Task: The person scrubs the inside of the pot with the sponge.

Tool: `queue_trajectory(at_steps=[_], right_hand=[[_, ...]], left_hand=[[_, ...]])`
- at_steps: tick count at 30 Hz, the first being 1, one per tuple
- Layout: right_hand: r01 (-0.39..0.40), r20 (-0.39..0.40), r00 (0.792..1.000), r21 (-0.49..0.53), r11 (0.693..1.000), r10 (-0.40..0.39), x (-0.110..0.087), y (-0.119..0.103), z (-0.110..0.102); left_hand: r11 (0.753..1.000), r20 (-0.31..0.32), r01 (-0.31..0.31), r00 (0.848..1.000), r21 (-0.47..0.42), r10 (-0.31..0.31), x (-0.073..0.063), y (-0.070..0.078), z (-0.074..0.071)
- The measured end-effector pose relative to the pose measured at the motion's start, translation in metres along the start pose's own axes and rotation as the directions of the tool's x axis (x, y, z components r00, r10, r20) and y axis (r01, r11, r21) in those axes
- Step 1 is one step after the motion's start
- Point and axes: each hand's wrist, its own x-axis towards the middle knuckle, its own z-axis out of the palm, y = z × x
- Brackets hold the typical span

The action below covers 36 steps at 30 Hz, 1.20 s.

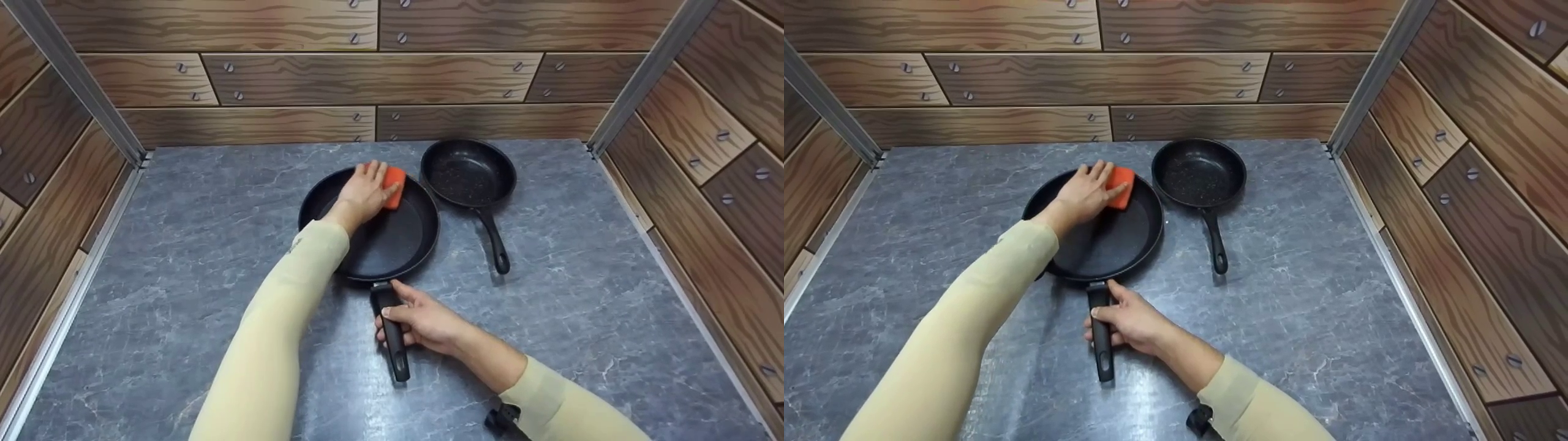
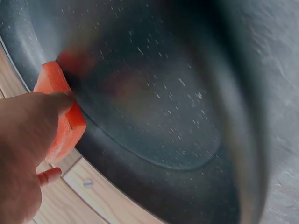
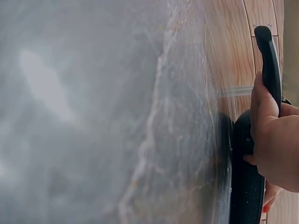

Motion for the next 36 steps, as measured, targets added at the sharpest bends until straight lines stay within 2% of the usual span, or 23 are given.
queue_trajectory(at_steps=[6,18,28,36], right_hand=[[-0.002,-0.001,1.000,-0.001,1.000,0.002,0.000,0.000,0.001],[-0.002,0.003,1.000,-0.002,1.000,0.002,-0.001,0.000,0.001],[-0.001,-0.009,1.000,-0.005,1.000,0.001,-0.001,0.001,0.001],[0.006,-0.013,1.000,-0.007,1.000,-0.006,-0.002,0.000,0.000]], left_hand=[[0.997,0.046,0.071,0.996,-0.013,-0.071,-0.003,-0.009,0.002],[0.990,0.061,0.133,0.990,-0.043,-0.130,-0.014,-0.018,0.006],[0.984,0.076,0.180,0.981,-0.011,-0.179,-0.022,-0.028,0.014],[0.978,0.071,0.208,0.976,-0.019,-0.206,-0.032,-0.037,0.016]])
